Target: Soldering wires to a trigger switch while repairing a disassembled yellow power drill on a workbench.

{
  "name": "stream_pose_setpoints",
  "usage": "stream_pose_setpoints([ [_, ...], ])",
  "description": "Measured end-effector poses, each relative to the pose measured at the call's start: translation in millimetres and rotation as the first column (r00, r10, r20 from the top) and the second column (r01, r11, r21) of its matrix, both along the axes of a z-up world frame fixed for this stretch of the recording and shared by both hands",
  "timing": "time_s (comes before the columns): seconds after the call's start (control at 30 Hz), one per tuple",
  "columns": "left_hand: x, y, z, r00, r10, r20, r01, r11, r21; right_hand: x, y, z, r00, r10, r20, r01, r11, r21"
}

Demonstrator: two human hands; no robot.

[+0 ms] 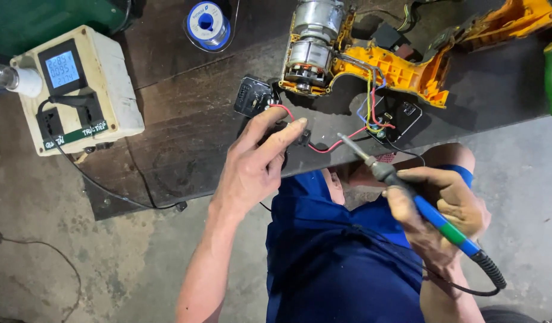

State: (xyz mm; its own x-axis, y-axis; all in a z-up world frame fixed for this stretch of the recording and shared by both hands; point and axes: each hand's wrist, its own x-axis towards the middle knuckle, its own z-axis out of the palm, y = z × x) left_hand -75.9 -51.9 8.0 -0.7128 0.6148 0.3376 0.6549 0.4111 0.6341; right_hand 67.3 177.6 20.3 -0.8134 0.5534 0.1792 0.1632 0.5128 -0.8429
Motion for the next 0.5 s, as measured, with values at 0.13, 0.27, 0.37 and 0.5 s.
stream_pose_setpoints([
  [0.13, -15, 1, 4, 0.998, -0.056, 0.010, 0.056, 0.998, -0.009, -14, 8, 15, 0.966, 0.248, -0.069, -0.245, 0.968, 0.051],
  [0.27, -25, -1, 8, 0.991, -0.115, 0.066, 0.117, 0.993, -0.025, -23, 7, 17, 0.942, 0.314, -0.120, -0.314, 0.949, 0.014],
  [0.37, -30, -2, 9, 0.984, -0.112, 0.137, 0.117, 0.993, -0.029, -26, 6, 19, 0.933, 0.342, -0.114, -0.342, 0.940, 0.017],
  [0.5, -33, -2, 9, 0.976, -0.149, 0.156, 0.148, 0.989, 0.018, -28, 3, 23, 0.927, 0.359, -0.109, -0.360, 0.933, 0.005],
])
